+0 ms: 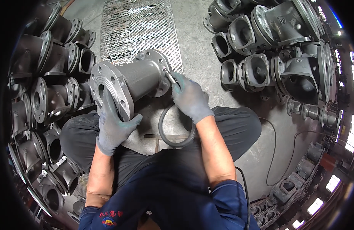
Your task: The person uses a handheld grinder to smooth the edges and inner surfaces of cast metal valve bodies and their flanges.
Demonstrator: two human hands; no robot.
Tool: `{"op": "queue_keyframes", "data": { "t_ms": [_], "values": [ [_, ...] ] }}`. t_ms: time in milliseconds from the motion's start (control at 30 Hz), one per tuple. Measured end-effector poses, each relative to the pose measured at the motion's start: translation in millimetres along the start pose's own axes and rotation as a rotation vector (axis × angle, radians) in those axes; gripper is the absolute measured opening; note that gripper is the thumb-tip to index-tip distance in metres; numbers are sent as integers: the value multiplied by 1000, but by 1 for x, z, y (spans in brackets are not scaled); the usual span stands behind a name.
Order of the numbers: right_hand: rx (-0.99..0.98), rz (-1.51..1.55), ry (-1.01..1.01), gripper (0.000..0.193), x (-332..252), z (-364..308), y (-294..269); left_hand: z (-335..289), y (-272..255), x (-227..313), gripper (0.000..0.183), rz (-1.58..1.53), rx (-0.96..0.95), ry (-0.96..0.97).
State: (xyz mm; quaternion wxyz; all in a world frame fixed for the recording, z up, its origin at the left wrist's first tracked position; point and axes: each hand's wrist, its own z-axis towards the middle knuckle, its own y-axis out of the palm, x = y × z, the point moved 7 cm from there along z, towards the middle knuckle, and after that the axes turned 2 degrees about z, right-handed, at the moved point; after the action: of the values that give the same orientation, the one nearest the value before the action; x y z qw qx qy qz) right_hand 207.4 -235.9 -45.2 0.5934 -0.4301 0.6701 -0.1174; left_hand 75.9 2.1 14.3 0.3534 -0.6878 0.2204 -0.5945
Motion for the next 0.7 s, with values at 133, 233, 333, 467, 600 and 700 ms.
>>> {"op": "queue_keyframes", "data": {
  "t_ms": [133,233,333,467,600,700],
  "values": [
    [-17,30,16,45,3,7,6,-5,2,-1,132,40,-1,43],
    [-114,34,94,44,0,6,9,-7,3,-4,133,66,0,75],
    [-74,-3,62,43,3,9,10,-7,4,-2,132,78,-5,115],
    [-76,-62,59,42,-6,8,9,-6,4,0,130,129,19,197],
    [124,42,-157,46,-16,-3,-16,3,-4,9,126,96,38,152],
    [-19,455,268,47,4,-27,-18,13,-18,4,106,-126,88,-55]
  ]
}}
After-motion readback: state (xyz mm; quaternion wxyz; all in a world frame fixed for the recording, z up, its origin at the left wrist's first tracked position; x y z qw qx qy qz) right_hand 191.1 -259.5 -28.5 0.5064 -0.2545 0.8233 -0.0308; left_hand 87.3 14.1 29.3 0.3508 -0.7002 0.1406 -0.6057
